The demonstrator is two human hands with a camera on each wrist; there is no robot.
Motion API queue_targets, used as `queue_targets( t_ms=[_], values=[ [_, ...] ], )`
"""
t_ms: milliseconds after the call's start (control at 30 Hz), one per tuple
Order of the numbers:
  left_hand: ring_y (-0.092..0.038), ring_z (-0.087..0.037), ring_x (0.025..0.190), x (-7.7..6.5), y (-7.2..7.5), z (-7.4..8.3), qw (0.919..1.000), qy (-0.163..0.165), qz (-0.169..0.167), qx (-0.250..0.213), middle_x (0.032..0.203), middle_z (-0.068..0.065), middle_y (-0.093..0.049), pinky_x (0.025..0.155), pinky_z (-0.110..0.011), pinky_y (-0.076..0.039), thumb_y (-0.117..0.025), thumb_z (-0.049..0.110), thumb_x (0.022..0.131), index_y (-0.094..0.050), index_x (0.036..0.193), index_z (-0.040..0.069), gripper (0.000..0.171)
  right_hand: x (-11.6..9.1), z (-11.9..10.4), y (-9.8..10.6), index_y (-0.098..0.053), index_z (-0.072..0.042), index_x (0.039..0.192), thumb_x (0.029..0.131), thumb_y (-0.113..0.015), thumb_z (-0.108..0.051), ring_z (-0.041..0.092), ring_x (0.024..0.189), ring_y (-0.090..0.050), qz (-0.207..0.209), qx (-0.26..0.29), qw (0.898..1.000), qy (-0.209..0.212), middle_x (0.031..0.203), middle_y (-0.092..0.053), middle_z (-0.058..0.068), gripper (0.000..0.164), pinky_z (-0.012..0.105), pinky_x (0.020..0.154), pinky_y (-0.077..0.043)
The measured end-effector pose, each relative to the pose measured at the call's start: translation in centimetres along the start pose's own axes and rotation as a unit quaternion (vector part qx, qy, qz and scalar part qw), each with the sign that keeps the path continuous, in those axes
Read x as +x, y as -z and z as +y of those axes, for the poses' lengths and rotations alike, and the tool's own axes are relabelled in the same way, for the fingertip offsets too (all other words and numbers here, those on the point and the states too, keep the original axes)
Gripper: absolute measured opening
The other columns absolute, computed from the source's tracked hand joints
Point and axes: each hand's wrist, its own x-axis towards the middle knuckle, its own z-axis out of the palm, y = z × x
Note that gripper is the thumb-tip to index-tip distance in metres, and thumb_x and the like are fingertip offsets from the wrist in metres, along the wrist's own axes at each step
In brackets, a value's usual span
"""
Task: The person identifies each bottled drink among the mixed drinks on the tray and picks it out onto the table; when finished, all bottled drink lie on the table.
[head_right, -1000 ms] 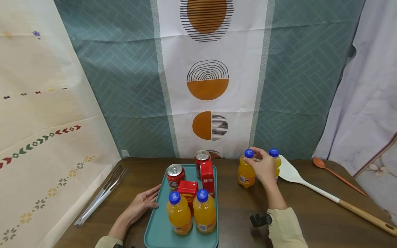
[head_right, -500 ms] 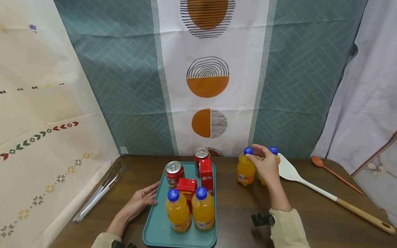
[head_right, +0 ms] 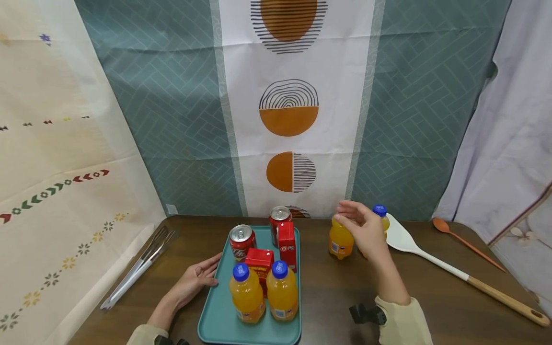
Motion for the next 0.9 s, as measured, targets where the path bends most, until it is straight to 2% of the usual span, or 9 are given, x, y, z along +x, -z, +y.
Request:
queue_targets(
  t_ms=[133, 333, 433, 567, 700, 800, 900],
  values=[
    [-0.017, -0.037, 0.146, 0.0, 0.1, 0.1, 1.0000, 0.002, 0.001, 0.001, 0.159, -0.030, -0.013, 0.105, -0.015, -0.043, -0.063, -0.010, 0.083, -0.016, 0.151, -0.012, 0.083, -0.1, -0.2, -0.9, -0.062, -0.001, 0.122, 0.093, -0.064, -0.014, -0.003, 0.092, -0.065, -0.062, 0.039, 0.997, 0.014, 0.099, -0.069, -0.024, 0.031, 0.010, 0.081, -0.053],
    [-0.015, -0.038, 0.146, 0.0, 0.0, 0.2, 1.0000, 0.005, 0.002, -0.001, 0.159, -0.029, -0.013, 0.105, -0.016, -0.044, -0.063, -0.010, 0.084, -0.016, 0.151, -0.011, 0.082, -0.4, 0.2, -2.6, -0.062, 0.000, 0.121, 0.094, -0.064, -0.015, 0.003, 0.092, -0.067, -0.124, 0.056, 0.991, 0.001, 0.100, -0.070, -0.019, 0.031, 0.015, 0.082, -0.055],
    [-0.014, -0.039, 0.147, -0.1, 0.0, 0.2, 1.0000, 0.008, 0.002, -0.004, 0.159, -0.028, -0.013, 0.105, -0.017, -0.043, -0.063, -0.010, 0.084, -0.016, 0.151, -0.011, 0.082, -0.8, 0.3, -3.5, -0.062, 0.003, 0.120, 0.093, -0.064, -0.014, 0.006, 0.092, -0.068, -0.155, 0.056, 0.986, 0.001, 0.104, -0.072, -0.006, 0.032, 0.018, 0.081, -0.056],
    [-0.015, -0.040, 0.147, -0.1, -0.1, 0.2, 0.9999, 0.009, 0.008, -0.004, 0.159, -0.028, -0.014, 0.106, -0.018, -0.043, -0.064, -0.010, 0.083, -0.017, 0.151, -0.011, 0.082, -1.2, 0.1, -4.4, -0.060, 0.005, 0.121, 0.094, -0.063, -0.015, 0.010, 0.095, -0.068, -0.202, 0.066, 0.977, -0.009, 0.114, -0.069, 0.020, 0.035, 0.020, 0.083, -0.056],
    [-0.014, -0.040, 0.147, -0.1, -0.1, 0.2, 0.9999, 0.007, 0.007, -0.002, 0.159, -0.029, -0.014, 0.106, -0.017, -0.043, -0.063, -0.011, 0.083, -0.017, 0.151, -0.012, 0.082, -1.4, 0.0, -5.0, -0.059, 0.006, 0.123, 0.094, -0.062, -0.015, 0.013, 0.100, -0.068, -0.253, 0.095, 0.962, -0.026, 0.116, -0.068, 0.019, 0.036, 0.020, 0.088, -0.056],
    [-0.014, -0.040, 0.147, -0.1, -0.1, 0.2, 1.0000, 0.005, 0.004, -0.002, 0.159, -0.029, -0.014, 0.105, -0.016, -0.043, -0.063, -0.011, 0.083, -0.017, 0.151, -0.012, 0.082, -1.6, 0.0, -5.2, -0.059, 0.004, 0.124, 0.095, -0.061, -0.016, 0.013, 0.102, -0.067, -0.287, 0.110, 0.951, -0.034, 0.114, -0.070, 0.003, 0.035, 0.021, 0.090, -0.056],
    [-0.014, -0.039, 0.146, -0.1, -0.1, 0.2, 1.0000, 0.004, 0.002, -0.001, 0.159, -0.030, -0.013, 0.105, -0.016, -0.043, -0.063, -0.010, 0.083, -0.016, 0.151, -0.012, 0.082, -1.8, -0.1, -5.4, -0.059, 0.004, 0.124, 0.096, -0.059, -0.014, 0.014, 0.105, -0.066, -0.315, 0.130, 0.940, -0.029, 0.113, -0.069, -0.006, 0.034, 0.022, 0.091, -0.056]
  ],
)
